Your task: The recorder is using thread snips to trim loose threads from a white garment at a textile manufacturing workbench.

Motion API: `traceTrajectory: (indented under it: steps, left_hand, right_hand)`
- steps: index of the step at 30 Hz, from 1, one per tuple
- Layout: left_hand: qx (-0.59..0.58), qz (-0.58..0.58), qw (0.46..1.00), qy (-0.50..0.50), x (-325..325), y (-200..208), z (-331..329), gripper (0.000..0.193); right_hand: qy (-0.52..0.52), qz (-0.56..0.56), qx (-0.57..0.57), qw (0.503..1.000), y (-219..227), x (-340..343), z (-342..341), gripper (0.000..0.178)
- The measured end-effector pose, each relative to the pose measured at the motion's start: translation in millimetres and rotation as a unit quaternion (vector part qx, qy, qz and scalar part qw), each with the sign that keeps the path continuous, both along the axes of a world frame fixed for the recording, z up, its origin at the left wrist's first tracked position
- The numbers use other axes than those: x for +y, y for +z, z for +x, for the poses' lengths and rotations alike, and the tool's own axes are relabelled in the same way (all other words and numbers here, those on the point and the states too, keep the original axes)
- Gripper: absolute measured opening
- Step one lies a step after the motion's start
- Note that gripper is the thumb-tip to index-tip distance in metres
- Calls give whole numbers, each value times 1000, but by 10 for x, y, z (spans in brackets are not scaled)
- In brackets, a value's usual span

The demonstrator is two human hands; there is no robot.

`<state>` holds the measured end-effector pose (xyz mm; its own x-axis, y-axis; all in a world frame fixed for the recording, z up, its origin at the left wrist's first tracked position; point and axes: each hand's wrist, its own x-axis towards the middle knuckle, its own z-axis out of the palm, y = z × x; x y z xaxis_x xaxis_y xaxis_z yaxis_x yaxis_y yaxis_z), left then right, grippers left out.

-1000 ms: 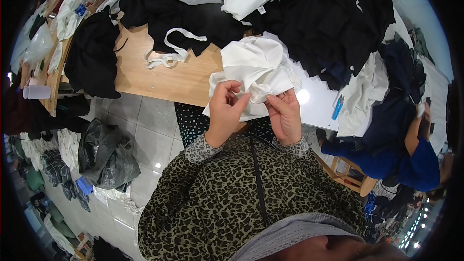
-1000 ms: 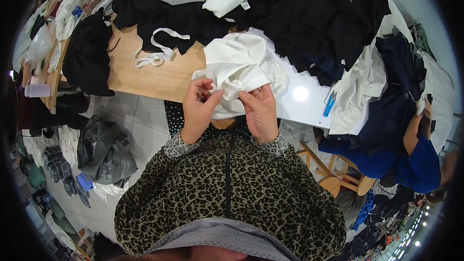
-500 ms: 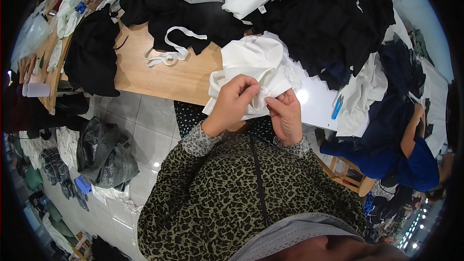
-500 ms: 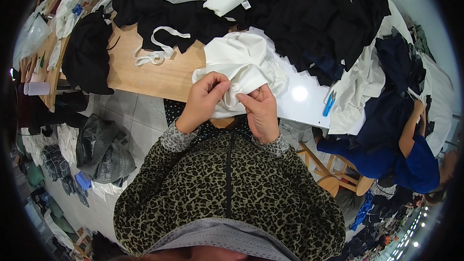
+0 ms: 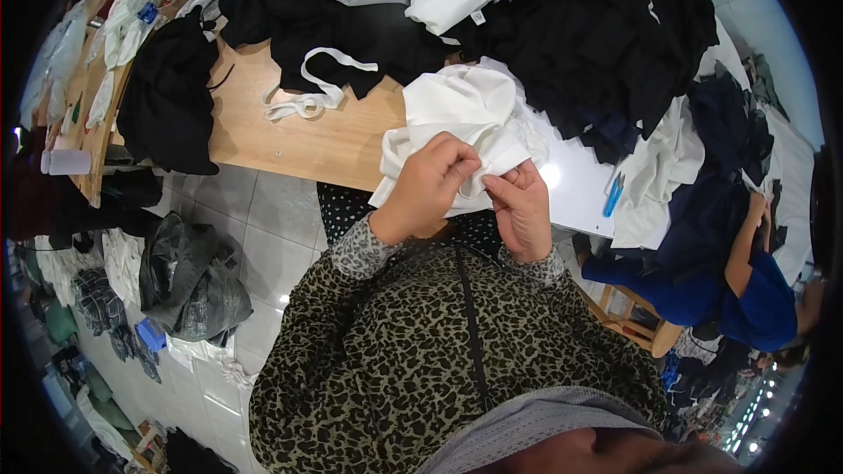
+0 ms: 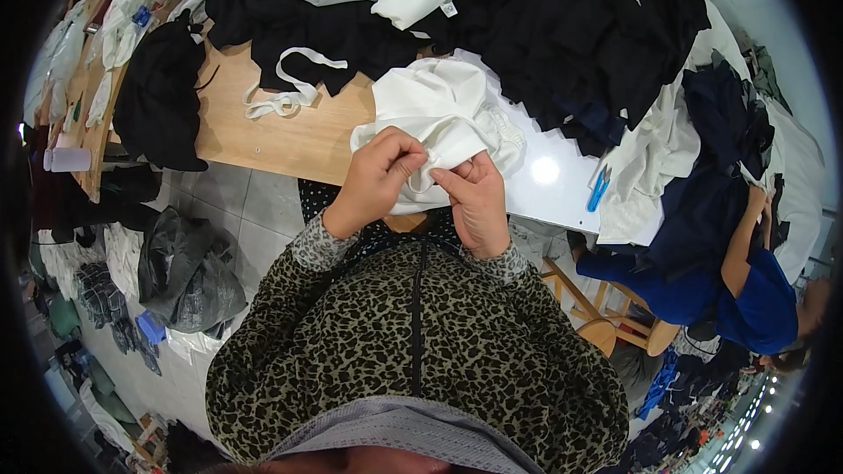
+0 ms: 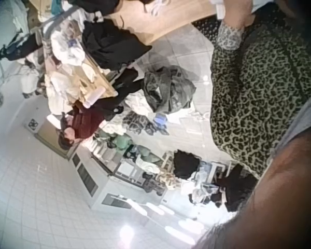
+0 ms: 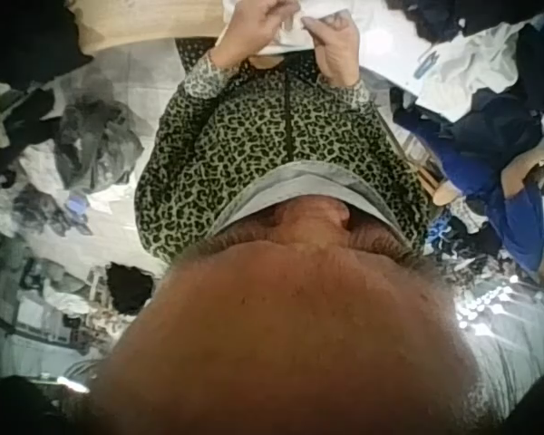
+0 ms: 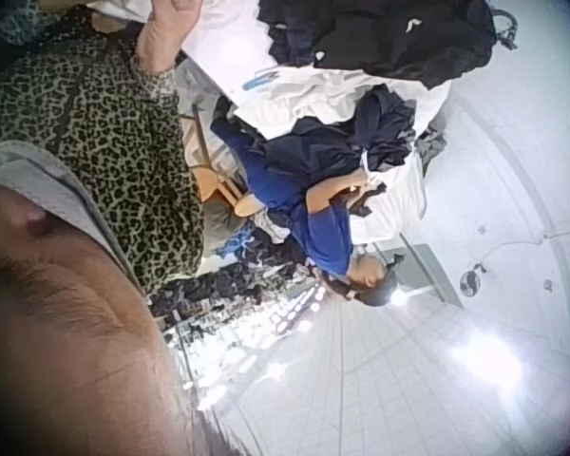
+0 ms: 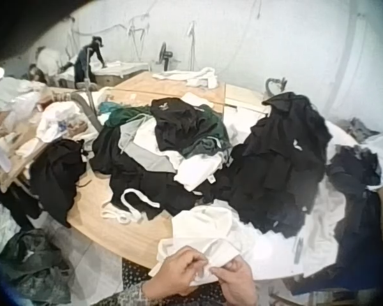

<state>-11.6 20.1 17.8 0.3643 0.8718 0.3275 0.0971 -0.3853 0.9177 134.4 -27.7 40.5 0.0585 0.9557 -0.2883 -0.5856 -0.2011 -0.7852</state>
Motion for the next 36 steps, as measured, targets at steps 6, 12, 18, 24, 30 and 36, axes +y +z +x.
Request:
traceTrajectory:
  steps: [6, 12, 18, 24, 30, 36]
  left_hand:
    - [-213, -395, 890, -84, 75, 25, -89, 10]
    - [-189, -386, 902, -43, 45, 84, -113, 14]
    - [-141, -342, 928, -50, 23, 84, -44, 14]
    - [-160, -355, 919, -58, 4, 39, -26, 13]
    - [-171, -380, 907, -67, 2, 34, -53, 14]
    - [-116, -314, 941, -47, -20, 11, -88, 12]
  right_hand:
    - [1, -9, -8, 1000, 12, 10, -3, 49]
    - [10, -9, -21, 1000, -11, 12, 1, 52]
    - [20, -10, -28, 999, -23, 11, -2, 52]
    - [3, -9, -21, 1000, -51, -4, -11, 50]
    - [-2, 13, -30, 999, -55, -21, -31, 54]
    - [-45, 17, -44, 998, -29, 3, -28, 44]
